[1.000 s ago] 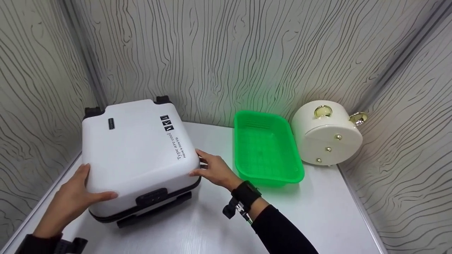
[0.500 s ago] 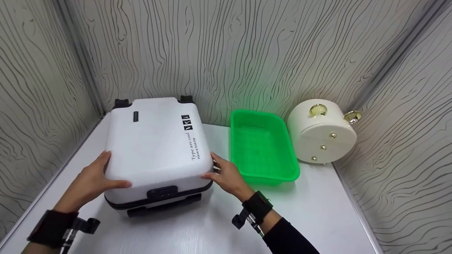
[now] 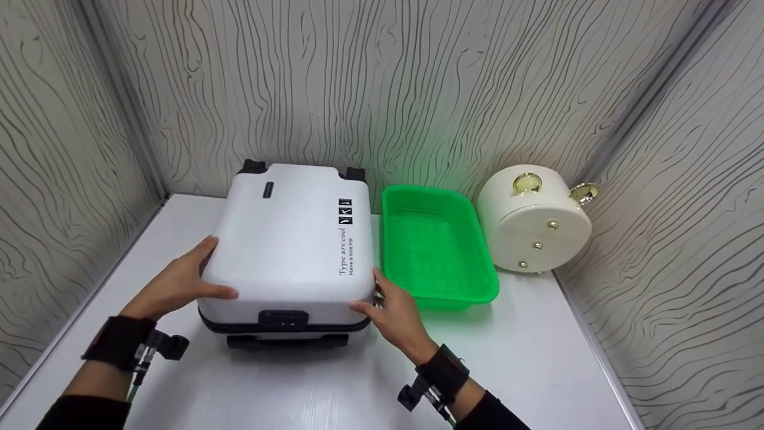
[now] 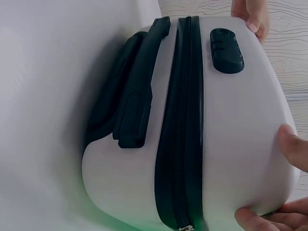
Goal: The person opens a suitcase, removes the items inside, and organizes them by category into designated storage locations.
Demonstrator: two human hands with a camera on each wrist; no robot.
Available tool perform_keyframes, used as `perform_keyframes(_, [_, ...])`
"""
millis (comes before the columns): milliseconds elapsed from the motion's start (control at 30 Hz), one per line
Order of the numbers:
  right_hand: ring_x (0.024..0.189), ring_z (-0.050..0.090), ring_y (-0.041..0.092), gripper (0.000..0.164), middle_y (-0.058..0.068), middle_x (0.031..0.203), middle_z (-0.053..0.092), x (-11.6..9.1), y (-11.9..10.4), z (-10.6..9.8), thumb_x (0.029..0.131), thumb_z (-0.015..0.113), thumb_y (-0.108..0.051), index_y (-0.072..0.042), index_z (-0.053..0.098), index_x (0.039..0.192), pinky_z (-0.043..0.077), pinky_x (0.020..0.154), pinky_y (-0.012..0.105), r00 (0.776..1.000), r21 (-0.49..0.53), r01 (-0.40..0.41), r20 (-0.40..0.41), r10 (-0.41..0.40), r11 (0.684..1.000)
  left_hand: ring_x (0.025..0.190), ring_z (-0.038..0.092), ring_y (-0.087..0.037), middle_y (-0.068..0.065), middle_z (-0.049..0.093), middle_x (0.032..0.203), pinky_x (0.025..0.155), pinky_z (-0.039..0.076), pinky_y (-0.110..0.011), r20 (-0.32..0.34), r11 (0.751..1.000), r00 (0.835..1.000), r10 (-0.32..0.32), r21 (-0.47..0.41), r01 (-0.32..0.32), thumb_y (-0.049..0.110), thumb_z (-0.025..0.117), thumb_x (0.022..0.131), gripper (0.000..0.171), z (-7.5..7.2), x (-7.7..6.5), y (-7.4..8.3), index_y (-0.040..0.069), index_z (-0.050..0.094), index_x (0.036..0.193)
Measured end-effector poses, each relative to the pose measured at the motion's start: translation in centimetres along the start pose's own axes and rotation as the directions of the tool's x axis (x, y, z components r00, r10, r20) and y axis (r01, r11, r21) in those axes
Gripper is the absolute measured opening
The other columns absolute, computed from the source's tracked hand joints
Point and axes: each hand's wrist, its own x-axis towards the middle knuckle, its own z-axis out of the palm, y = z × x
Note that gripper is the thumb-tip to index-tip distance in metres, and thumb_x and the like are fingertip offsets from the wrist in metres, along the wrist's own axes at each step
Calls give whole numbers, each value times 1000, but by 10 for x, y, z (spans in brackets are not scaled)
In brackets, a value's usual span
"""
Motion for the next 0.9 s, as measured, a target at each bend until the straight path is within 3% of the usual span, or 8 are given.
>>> perform_keyframes(267, [124, 54, 32, 93, 21, 143, 47, -12, 5, -13, 81, 76, -43, 3, 34, 148, 52, 91, 33, 999, -54, -47, -21, 46, 997, 146, 1, -43, -25, 1, 160, 114, 9, -60, 46, 998, 997, 56, 11, -57, 49, 87, 67, 133, 8, 19, 2, -2, 2, 155])
perform_keyframes(367, [124, 54, 33, 88, 19, 144, 47, -14, 11, -25, 82, 75, -45, -2, 38, 148, 52, 92, 37, 996, 19, -83, 19, 82, 996, 145, 3, -44, -25, 4, 160, 113, 11, -62, 32, 989, 994, 106, 97, -109, 51, 85, 69, 125, 10, 20, 11, -3, 11, 154])
perform_keyframes(433, [123, 55, 33, 80, 17, 142, 50, -15, 19, -34, 84, 73, -46, -4, 44, 145, 51, 93, 39, 994, 53, -106, 25, 105, 993, 144, 6, -46, -25, 10, 159, 112, 14, -63, -6, 968, 985, 170, 187, -166, 52, 83, 70, 117, 17, 20, 24, -2, 21, 153])
perform_keyframes(567, [119, 58, 31, 60, 14, 132, 59, -16, 41, -44, 91, 67, -43, -4, 55, 135, 49, 96, 41, 993, 10, -120, 3, 120, 993, 141, 17, -49, -22, 27, 154, 111, 18, -64, -81, 875, 931, 356, 380, -301, 51, 82, 72, 98, 46, 20, 59, 3, 40, 147])
perform_keyframes(667, [114, 61, 31, 49, 15, 124, 64, -15, 58, -42, 95, 64, -36, 0, 60, 129, 50, 94, 43, 992, -62, -119, 22, 121, 991, 138, 26, -48, -19, 38, 149, 108, 22, -66, -61, 790, 882, 467, 477, -385, 49, 81, 74, 87, 72, 20, 82, 8, 48, 143])
perform_keyframes(900, [105, 64, 32, 35, 15, 114, 68, -11, 79, -25, 94, 66, -24, 0, 65, 120, 52, 88, 45, 988, -136, -139, 54, 147, 981, 130, 42, -44, -13, 52, 140, 98, 34, -71, 24, 637, 832, 555, 630, -443, 48, 78, 78, 65, 121, 22, 109, 20, 60, 134])
